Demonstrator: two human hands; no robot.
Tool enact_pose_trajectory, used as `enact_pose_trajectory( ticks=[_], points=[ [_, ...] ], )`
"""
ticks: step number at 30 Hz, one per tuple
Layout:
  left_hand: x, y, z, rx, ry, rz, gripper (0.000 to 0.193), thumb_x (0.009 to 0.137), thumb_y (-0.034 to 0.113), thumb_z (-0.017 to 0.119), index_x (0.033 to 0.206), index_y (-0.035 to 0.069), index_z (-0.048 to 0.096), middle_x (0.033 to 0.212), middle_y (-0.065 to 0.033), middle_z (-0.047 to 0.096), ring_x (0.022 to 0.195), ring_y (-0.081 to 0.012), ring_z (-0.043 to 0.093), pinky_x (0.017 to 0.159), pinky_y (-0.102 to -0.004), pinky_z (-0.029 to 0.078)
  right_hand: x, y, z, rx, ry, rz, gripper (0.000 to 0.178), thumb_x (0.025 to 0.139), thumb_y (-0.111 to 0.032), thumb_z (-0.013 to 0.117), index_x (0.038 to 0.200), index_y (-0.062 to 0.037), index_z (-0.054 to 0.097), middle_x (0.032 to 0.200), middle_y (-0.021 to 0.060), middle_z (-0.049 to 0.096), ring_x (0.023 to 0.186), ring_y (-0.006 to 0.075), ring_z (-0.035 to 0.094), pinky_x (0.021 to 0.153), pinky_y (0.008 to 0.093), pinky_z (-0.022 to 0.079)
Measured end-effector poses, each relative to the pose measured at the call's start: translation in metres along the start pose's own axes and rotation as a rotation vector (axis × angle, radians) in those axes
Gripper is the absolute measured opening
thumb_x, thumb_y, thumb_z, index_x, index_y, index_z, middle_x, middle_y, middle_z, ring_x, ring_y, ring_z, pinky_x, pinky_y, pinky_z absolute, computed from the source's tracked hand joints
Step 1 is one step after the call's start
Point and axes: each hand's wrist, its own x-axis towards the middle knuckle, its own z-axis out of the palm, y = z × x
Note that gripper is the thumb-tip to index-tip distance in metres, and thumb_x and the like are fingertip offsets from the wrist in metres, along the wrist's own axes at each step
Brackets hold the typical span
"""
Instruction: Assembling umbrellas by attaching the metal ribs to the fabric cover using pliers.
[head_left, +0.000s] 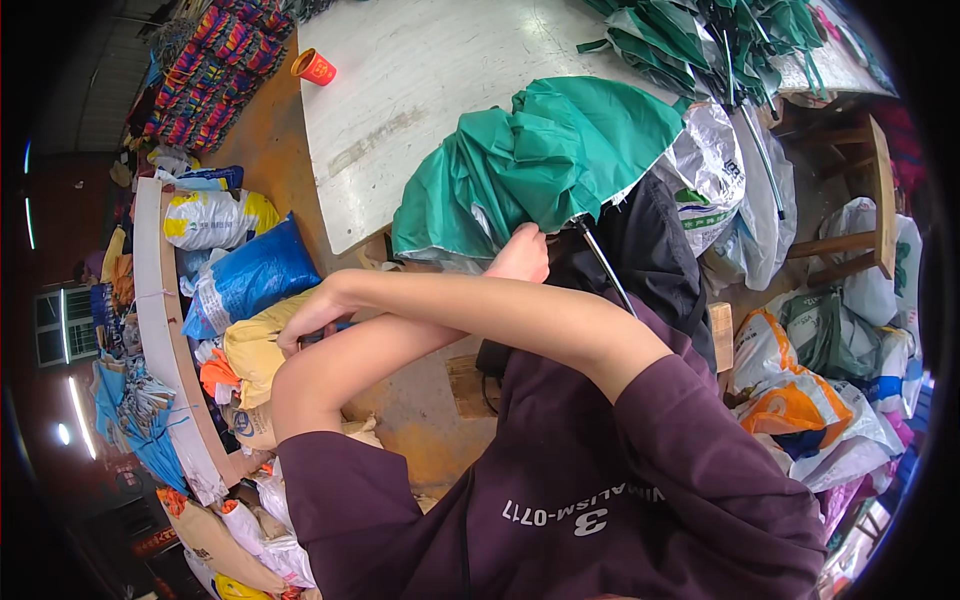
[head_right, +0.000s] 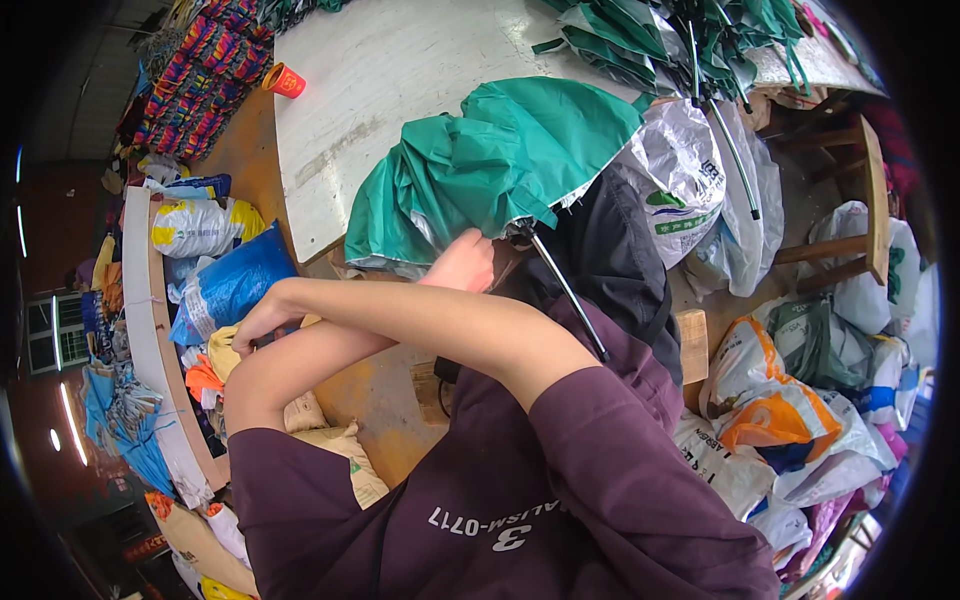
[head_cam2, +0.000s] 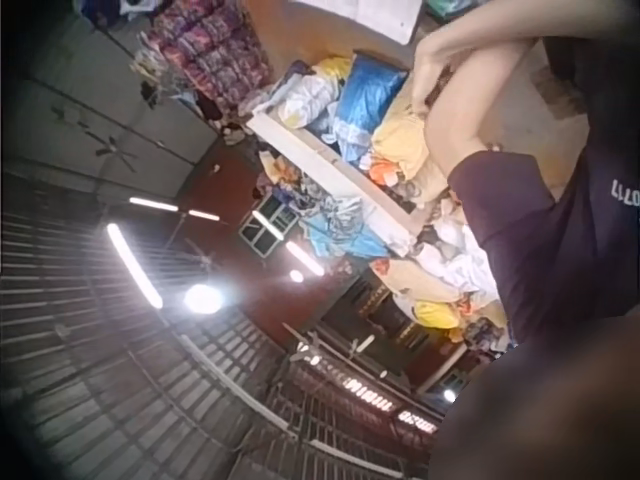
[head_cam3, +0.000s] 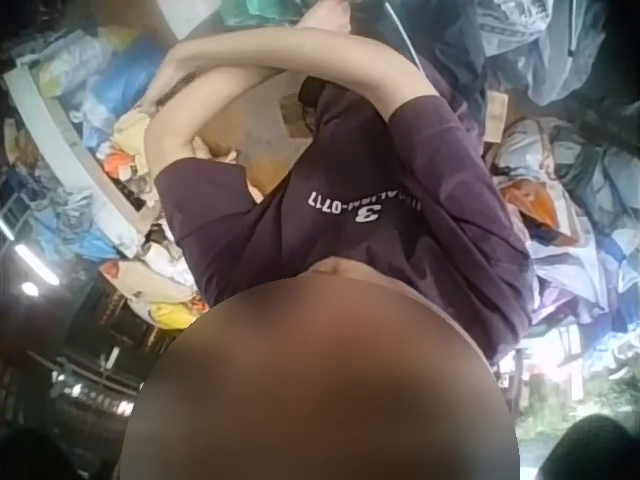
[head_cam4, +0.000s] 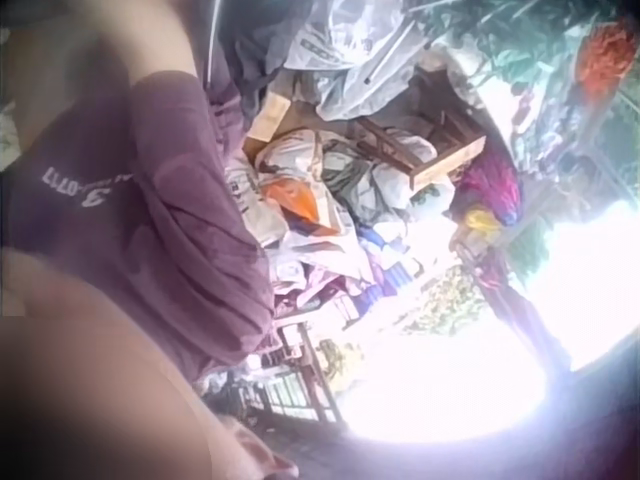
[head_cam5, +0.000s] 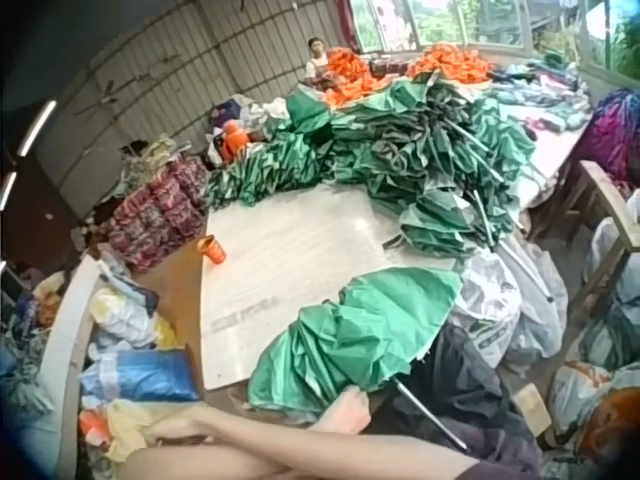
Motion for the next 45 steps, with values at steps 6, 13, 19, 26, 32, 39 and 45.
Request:
enact_pose_trajectory(
  ticks=[6,13,19,26,32,39,45],
  points=[
    [-0.003,-0.003,0.004,-0.01,0.182,-0.035,0.018,0.078,0.027,0.06,0.07,0.018,0.074,0.076,0.0015,0.063,0.086,-0.0169,0.055,0.074,-0.0318,0.036,-0.004,0.006,-0.002,0.161,-0.143,-0.194,0.031,0.078,-0.02,0.055,0.106,-0.0123,0.067,0.09,-0.004,0.061,0.061,0.0051,0.05,0.056,0.024,0.041],
    [-0.007,0.002,0.002,0.029,0.131,-0.008,0.022,0.083,0.029,0.057,0.079,0.018,0.076,0.081,0.0008,0.068,0.091,-0.0181,0.057,0.078,-0.0359,0.037,-0.003,0.01,0.009,0.256,0.013,-0.115,0.031,0.078,-0.019,0.055,0.105,-0.0124,0.067,0.085,-0.0039,0.059,0.058,0.0055,0.049,0.055,0.0242,0.041],
    [-0.012,-0.005,-0.008,-0.048,0.182,0.042,0.016,0.076,0.024,0.059,0.069,0.014,0.07,0.079,-0.0015,0.064,0.089,-0.0191,0.056,0.079,-0.0324,0.04,-0.023,0.021,-0.011,-0.084,0.045,-0.068,0.028,0.079,-0.025,0.056,0.097,-0.0097,0.07,0.076,-0.0004,0.061,0.062,0.011,0.056,0.058,0.0287,0.044],
    [-0.039,-0.015,0.005,-0.256,0.676,-0.109,0.009,0.076,0.016,0.061,0.08,0.009,0.056,0.083,-0.0028,0.056,0.089,-0.0188,0.058,0.078,-0.032,0.045,-0.281,0.049,0.086,-0.652,0.889,-0.35,0.019,0.078,-0.012,0.062,0.093,-0.0002,0.058,0.078,0.0174,0.063,0.076,0.0358,0.063,0.068,0.0454,0.048],
    [-0.055,-0.018,-0.031,-0.457,0.466,-0.315,0.018,0.074,0.011,0.068,0.085,0.009,0.055,0.088,-0.0058,0.059,0.093,-0.0205,0.059,0.078,-0.0348,0.046,-0.325,0.194,0.131,-0.605,1.526,0.256,0.026,0.085,-0.021,0.067,0.098,-0.002,0.055,0.085,0.0149,0.059,0.077,0.0359,0.062,0.069,0.0447,0.049],
    [-0.073,-0.011,-0.026,-0.606,0.561,-0.571,0.016,0.078,0.007,0.067,0.092,0.009,0.059,0.099,-0.0052,0.062,0.095,-0.0227,0.06,0.079,-0.0358,0.045,-0.338,0.149,0.143,0.129,1.432,-0.065,0.013,0.09,-0.008,0.061,0.099,0.0002,0.055,0.077,0.0117,0.058,0.071,0.0267,0.057,0.064,0.0322,0.044],
    [-0.086,-0.01,-0.032,-0.532,0.683,-0.795,0.017,0.081,0.007,0.064,0.098,0.009,0.064,0.111,-0.0064,0.064,0.1,-0.0263,0.062,0.084,-0.0382,0.047,-0.334,0.07,0.152,-0.205,1.545,-0.054,0.014,0.089,-0.004,0.061,0.103,-0.0023,0.058,0.069,0.01,0.058,0.063,0.0243,0.054,0.063,0.0282,0.04]
  ],
)
